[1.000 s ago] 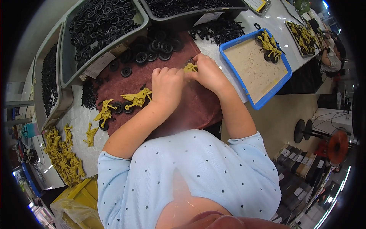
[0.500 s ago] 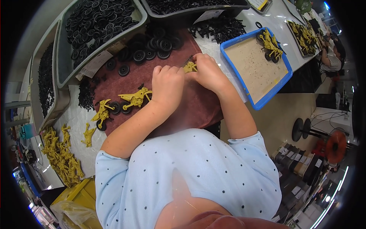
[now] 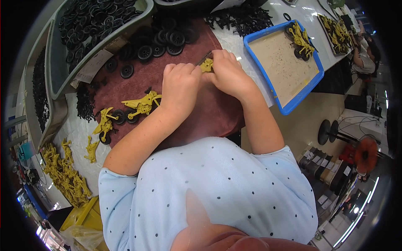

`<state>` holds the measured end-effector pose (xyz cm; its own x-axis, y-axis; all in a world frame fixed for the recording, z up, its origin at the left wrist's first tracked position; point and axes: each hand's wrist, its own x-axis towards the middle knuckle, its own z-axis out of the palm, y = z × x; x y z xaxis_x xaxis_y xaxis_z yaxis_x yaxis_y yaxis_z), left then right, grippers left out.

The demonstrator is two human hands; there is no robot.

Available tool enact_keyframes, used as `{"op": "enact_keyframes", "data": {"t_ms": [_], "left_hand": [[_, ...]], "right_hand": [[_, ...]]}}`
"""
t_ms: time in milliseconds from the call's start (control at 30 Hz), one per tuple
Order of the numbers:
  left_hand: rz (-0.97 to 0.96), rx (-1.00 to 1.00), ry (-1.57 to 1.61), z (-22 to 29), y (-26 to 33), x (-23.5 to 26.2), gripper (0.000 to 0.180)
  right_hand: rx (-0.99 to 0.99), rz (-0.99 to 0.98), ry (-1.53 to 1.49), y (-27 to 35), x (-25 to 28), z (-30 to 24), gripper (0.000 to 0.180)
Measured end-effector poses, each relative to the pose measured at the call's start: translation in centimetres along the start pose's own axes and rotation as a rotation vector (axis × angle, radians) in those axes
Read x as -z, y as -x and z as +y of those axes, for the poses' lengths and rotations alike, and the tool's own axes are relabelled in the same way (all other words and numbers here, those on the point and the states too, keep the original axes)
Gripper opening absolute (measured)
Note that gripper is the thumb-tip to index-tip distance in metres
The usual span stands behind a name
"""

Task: The person assembles toy motorcycles by fitting wheels and handlebars into plastic motorcycle frame pieces, pressing the frame halves together by hand, and placing the assembled motorcycles onto a tray.

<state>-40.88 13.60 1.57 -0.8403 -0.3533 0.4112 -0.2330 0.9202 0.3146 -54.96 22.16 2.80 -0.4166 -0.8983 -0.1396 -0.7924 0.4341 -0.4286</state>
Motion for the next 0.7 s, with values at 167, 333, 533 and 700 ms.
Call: {"op": "enact_keyframes", "data": {"t_ms": [167, 333, 533, 700], "left_hand": [[-0.005, 0.000, 0.026, 0.1, 0.3, -0.1, 0.029], [0.025, -0.030, 0.044, 0.0, 0.5, 0.1, 0.023], [-0.001, 0.029, 0.066, 0.2, 0.7, 0.0, 0.033], [-0.005, 0.034, 0.082, 0.2, 0.6, 0.1, 0.034]], "right_hand": [[0.103, 0.029, -0.081, 0.0, 0.0, 1.9, 0.062], [-0.030, 0.048, -0.654, -1.9, 1.3, 2.3, 0.041], [-0.021, 0.076, -0.300, -2.5, 2.0, 0.5, 0.022], [0.034, 0.245, -0.023, -2.0, 0.6, -1.5, 0.031]]}}
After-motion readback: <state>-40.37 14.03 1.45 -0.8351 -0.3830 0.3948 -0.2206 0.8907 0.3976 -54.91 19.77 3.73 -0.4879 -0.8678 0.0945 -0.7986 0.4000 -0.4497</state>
